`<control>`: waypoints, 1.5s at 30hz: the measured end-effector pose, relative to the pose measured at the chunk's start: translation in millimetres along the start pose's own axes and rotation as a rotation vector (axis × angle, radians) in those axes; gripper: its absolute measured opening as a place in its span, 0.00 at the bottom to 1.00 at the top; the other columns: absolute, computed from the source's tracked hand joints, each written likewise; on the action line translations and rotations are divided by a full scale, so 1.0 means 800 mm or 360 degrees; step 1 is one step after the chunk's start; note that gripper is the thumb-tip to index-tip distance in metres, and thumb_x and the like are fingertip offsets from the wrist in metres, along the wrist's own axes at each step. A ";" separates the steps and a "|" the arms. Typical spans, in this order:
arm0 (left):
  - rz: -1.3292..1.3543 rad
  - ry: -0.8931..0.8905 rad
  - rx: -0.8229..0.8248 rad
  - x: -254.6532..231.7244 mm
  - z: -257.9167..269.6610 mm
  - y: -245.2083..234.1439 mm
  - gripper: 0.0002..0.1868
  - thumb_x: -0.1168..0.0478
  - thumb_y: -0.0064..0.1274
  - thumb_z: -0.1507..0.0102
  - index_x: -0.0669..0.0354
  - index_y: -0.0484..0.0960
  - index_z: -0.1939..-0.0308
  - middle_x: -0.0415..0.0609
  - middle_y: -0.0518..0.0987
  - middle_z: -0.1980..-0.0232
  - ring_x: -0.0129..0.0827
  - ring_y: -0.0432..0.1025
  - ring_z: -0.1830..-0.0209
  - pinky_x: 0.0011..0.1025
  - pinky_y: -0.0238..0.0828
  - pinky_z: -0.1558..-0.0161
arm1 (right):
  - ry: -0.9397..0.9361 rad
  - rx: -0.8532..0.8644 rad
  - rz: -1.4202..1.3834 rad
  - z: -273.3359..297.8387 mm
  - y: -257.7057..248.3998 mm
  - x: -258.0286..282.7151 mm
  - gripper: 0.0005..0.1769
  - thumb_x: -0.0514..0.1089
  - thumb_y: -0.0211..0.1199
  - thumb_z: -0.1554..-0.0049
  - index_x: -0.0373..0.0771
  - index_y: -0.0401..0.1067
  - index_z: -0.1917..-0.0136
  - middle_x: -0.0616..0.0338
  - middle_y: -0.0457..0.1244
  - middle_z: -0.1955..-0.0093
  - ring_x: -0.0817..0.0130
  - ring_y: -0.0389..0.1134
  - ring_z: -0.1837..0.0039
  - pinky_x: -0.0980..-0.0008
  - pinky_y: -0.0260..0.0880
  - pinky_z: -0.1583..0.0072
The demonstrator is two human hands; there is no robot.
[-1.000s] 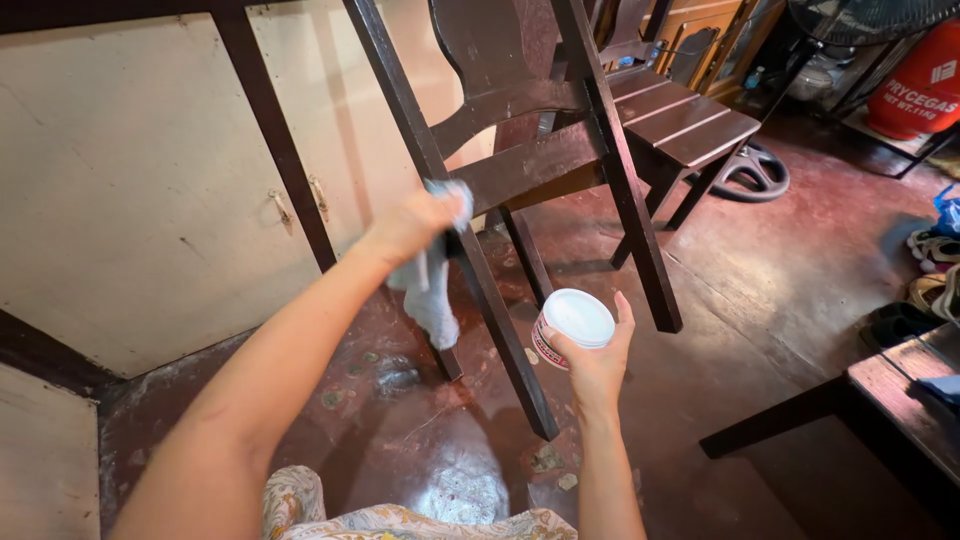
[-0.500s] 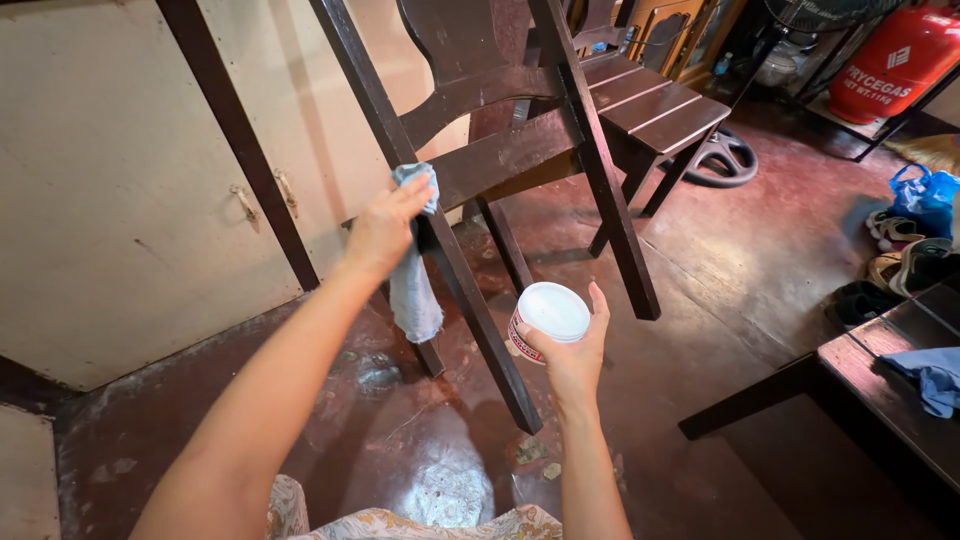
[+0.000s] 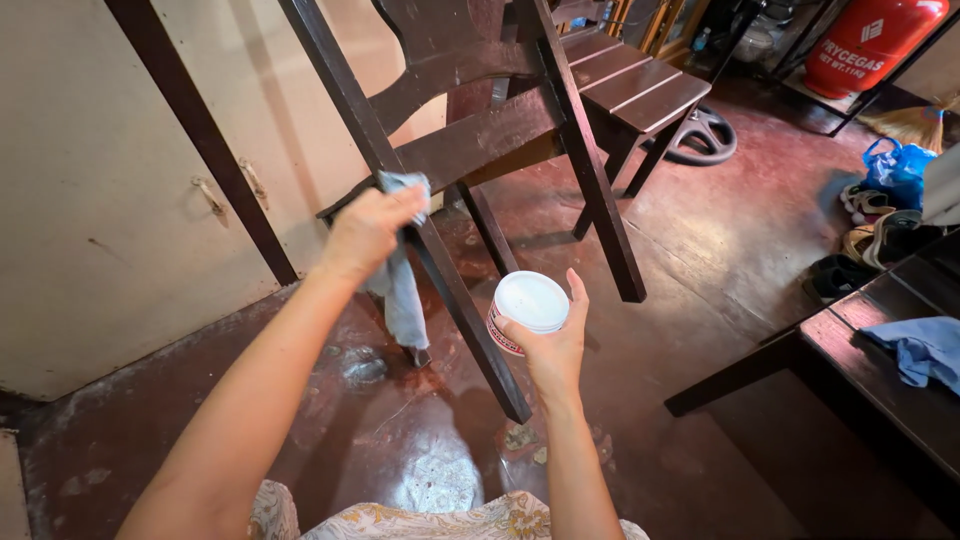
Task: The person wipes a dark wooden chair with a blue cloth while holding a white tub of cleaning paste. They repeatedly rub the legs and seat of the chair, occasionally dipping the cloth into the tub to apply more paste.
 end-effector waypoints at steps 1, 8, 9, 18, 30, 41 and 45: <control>0.0013 -0.0060 -0.0124 0.003 0.003 -0.003 0.30 0.77 0.46 0.46 0.49 0.85 0.44 0.40 0.82 0.37 0.42 0.74 0.59 0.34 0.76 0.51 | 0.0002 0.0005 0.0008 0.000 0.002 -0.001 0.62 0.33 0.76 0.62 0.42 0.46 0.20 0.52 0.61 0.33 0.63 0.67 0.33 0.61 0.72 0.36; 0.0071 0.0068 -0.0017 0.009 -0.002 -0.004 0.28 0.76 0.48 0.44 0.47 0.85 0.43 0.37 0.81 0.39 0.41 0.74 0.59 0.34 0.75 0.50 | 0.0035 0.0011 -0.0014 -0.001 0.008 0.003 0.63 0.33 0.76 0.62 0.43 0.46 0.20 0.51 0.61 0.34 0.63 0.67 0.34 0.61 0.72 0.36; 0.0061 0.0104 0.0100 0.007 -0.001 -0.001 0.30 0.77 0.47 0.48 0.48 0.86 0.46 0.37 0.81 0.37 0.41 0.74 0.61 0.34 0.76 0.52 | 0.0022 0.0015 -0.0020 -0.001 0.008 0.002 0.62 0.34 0.76 0.62 0.43 0.46 0.20 0.52 0.61 0.33 0.63 0.67 0.34 0.61 0.72 0.36; -0.0075 0.0051 0.0040 0.007 -0.006 -0.005 0.30 0.77 0.47 0.47 0.49 0.85 0.45 0.37 0.81 0.37 0.42 0.73 0.63 0.35 0.76 0.53 | 0.0024 0.0003 0.0004 0.000 0.005 -0.001 0.63 0.34 0.77 0.62 0.44 0.46 0.20 0.52 0.62 0.34 0.63 0.68 0.34 0.61 0.72 0.36; -0.0057 -0.0097 -0.0134 0.019 0.000 -0.003 0.28 0.77 0.47 0.42 0.48 0.84 0.42 0.38 0.80 0.34 0.42 0.74 0.56 0.35 0.76 0.50 | 0.0035 0.0013 -0.0036 0.000 0.005 -0.004 0.63 0.33 0.76 0.62 0.44 0.46 0.20 0.52 0.62 0.34 0.63 0.68 0.34 0.61 0.73 0.36; -0.0033 -0.0015 -0.0043 -0.005 -0.003 -0.005 0.31 0.79 0.47 0.48 0.53 0.85 0.43 0.38 0.79 0.34 0.39 0.73 0.59 0.33 0.76 0.51 | 0.0066 0.0027 -0.0115 -0.001 0.009 0.000 0.63 0.32 0.76 0.62 0.44 0.46 0.20 0.52 0.61 0.34 0.63 0.68 0.34 0.60 0.73 0.37; -0.0033 0.0006 -0.0074 -0.011 -0.003 -0.008 0.30 0.79 0.47 0.46 0.53 0.85 0.43 0.38 0.79 0.34 0.39 0.73 0.59 0.33 0.76 0.51 | 0.0062 0.0027 -0.0113 -0.001 0.009 -0.001 0.63 0.32 0.76 0.62 0.44 0.46 0.20 0.52 0.61 0.34 0.62 0.68 0.34 0.60 0.74 0.36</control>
Point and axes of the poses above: each hand's wrist, its own z-axis away from the middle knuckle, its own y-axis out of the palm, x = y × z, the point moved 4 cm from there along -z, towards the middle knuckle
